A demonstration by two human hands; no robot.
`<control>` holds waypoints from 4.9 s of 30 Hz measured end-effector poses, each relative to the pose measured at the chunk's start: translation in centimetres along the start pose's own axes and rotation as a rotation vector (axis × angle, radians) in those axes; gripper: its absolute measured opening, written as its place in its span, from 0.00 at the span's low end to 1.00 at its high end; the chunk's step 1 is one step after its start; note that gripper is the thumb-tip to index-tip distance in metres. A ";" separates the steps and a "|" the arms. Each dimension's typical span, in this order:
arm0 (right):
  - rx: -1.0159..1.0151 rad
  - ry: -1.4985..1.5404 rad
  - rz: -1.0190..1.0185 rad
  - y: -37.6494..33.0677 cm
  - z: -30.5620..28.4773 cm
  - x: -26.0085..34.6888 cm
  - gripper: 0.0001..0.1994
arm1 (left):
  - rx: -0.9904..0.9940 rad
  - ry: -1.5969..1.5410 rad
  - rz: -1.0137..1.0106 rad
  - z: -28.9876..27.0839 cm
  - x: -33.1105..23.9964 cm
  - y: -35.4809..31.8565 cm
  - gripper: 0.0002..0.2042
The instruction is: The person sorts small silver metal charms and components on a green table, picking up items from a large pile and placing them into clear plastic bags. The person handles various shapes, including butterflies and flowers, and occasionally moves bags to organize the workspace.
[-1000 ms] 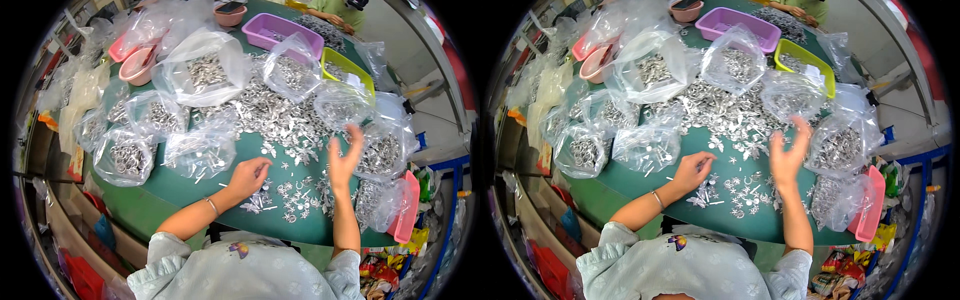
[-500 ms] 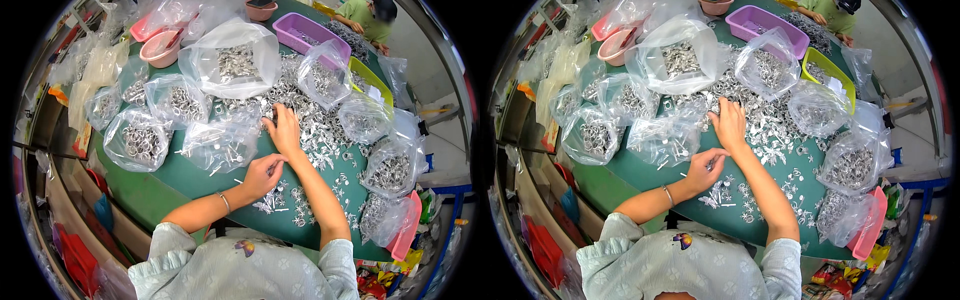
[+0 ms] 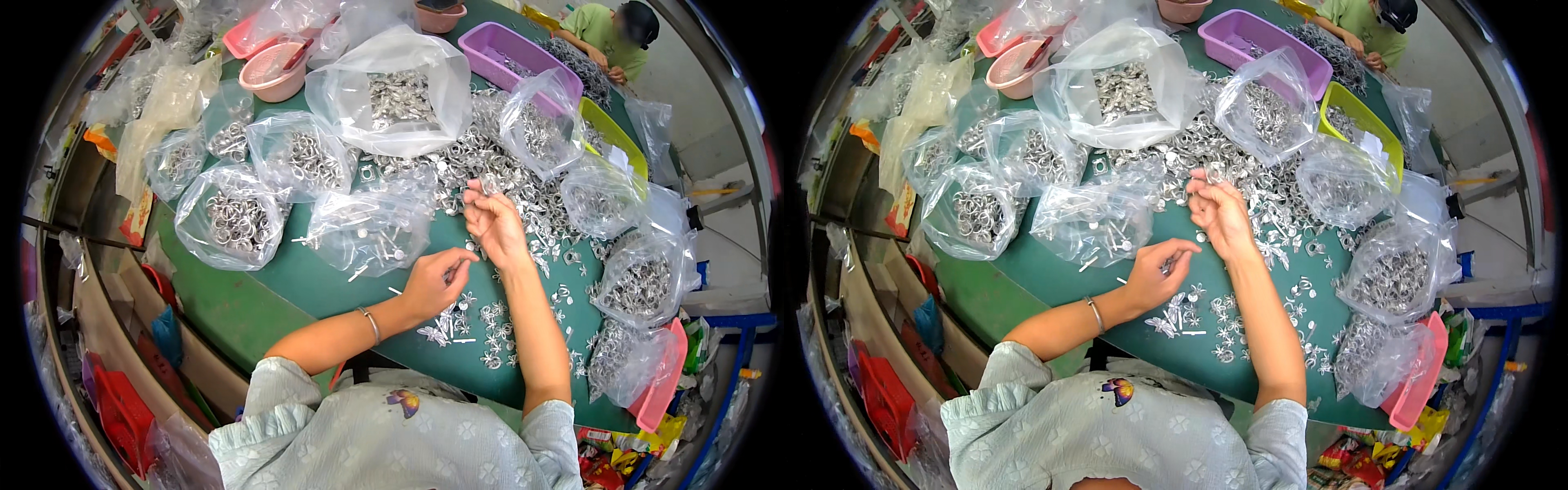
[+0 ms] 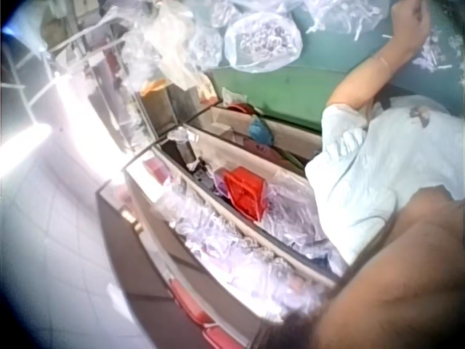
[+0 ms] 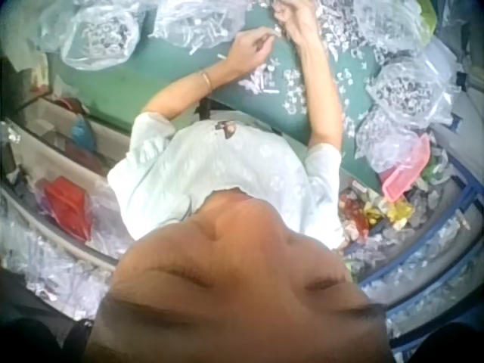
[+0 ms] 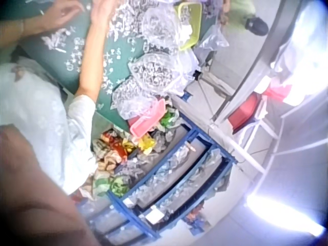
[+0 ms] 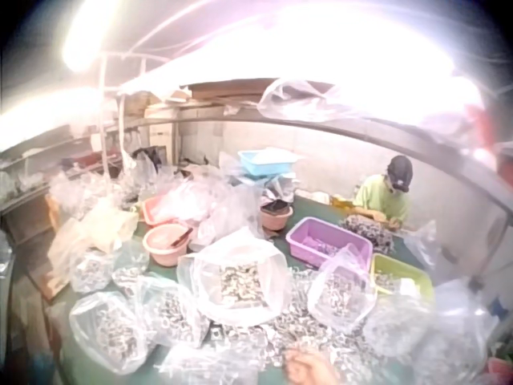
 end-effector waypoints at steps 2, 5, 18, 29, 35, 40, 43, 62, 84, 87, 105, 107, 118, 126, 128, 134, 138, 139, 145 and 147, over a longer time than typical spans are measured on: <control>0.002 0.139 0.004 0.8 2.2 -0.1 0.10 | -0.011 0.009 -0.012 -0.2 0.1 0.0 0.06; -0.014 -0.075 -0.023 1.3 1.7 0.3 0.16 | -0.006 -0.003 -0.026 -0.1 0.2 -0.1 0.08; -0.063 -1.661 -0.527 0.0 5.5 2.7 0.12 | 0.031 0.020 -0.028 0.3 0.7 -0.2 0.07; -0.137 -0.009 -0.094 -4.3 -3.4 4.0 0.14 | 0.068 0.028 -0.035 0.6 0.5 -0.1 0.06; -0.340 -0.590 -0.162 -6.2 -5.1 6.0 0.13 | 0.066 -0.011 -0.022 0.8 0.6 -0.2 0.07; -0.636 -1.762 -0.230 -6.0 -2.2 6.6 0.10 | 0.079 0.005 -0.018 0.9 0.4 0.0 0.07; -0.541 -1.367 -0.422 -6.5 -3.8 7.7 0.07 | 0.074 0.020 -0.014 0.8 0.5 -0.1 0.07; -0.092 0.302 -0.204 -3.8 -7.7 5.7 0.12 | 0.092 0.020 -0.008 1.0 0.3 -0.1 0.06; -0.342 -1.544 -0.419 -6.2 -1.1 5.8 0.21 | 0.092 0.034 -0.045 1.1 0.7 0.0 0.05; -0.457 -1.510 -0.395 -5.1 -3.8 8.1 0.23 | 0.119 0.038 -0.063 1.4 0.9 -0.1 0.05; -0.261 -1.749 0.115 -4.9 -1.0 4.0 0.26 | 0.103 0.053 -0.085 1.1 1.0 0.0 0.06; -0.150 -1.710 0.010 -6.1 0.0 3.2 0.24 | 0.110 0.057 -0.074 1.2 0.8 0.2 0.06; -0.180 -1.467 -0.230 -14.5 -2.6 5.0 0.15 | 0.037 -0.007 -0.084 0.6 1.2 0.3 0.06; -0.595 -1.529 0.043 -17.7 -6.2 9.9 0.18 | 0.060 -0.028 -0.159 0.6 1.9 0.2 0.07; -0.572 -1.626 -0.086 -16.9 -4.5 10.2 0.16 | 0.067 -0.022 -0.159 0.6 1.8 0.3 0.07; -0.459 -1.769 0.025 -12.3 -1.6 6.9 0.04 | 0.082 0.014 -0.127 0.8 1.6 0.4 0.06; -0.571 -1.761 -0.037 -14.9 -5.2 9.1 0.06 | 0.065 -0.013 -0.128 0.6 1.4 0.3 0.05; -0.615 -1.684 0.059 -15.7 -6.0 9.4 0.07 | 0.072 0.001 -0.117 0.7 1.3 0.3 0.05; -0.539 -1.691 -0.078 -16.7 -4.8 7.2 0.09 | 0.077 0.010 -0.091 1.0 1.1 0.5 0.05; -0.589 -1.459 -0.164 -17.7 -6.8 8.0 0.07 | 0.064 0.010 -0.084 0.9 1.2 0.5 0.05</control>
Point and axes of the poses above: each hand's wrist, its own y-axis towards the middle knuckle, its own z-axis out of the palm, x = y × z, the point moved 9 cm from there along y, towards the middle knuckle, and after that the axes turned 8 degrees about x, right-handed, at the moved point
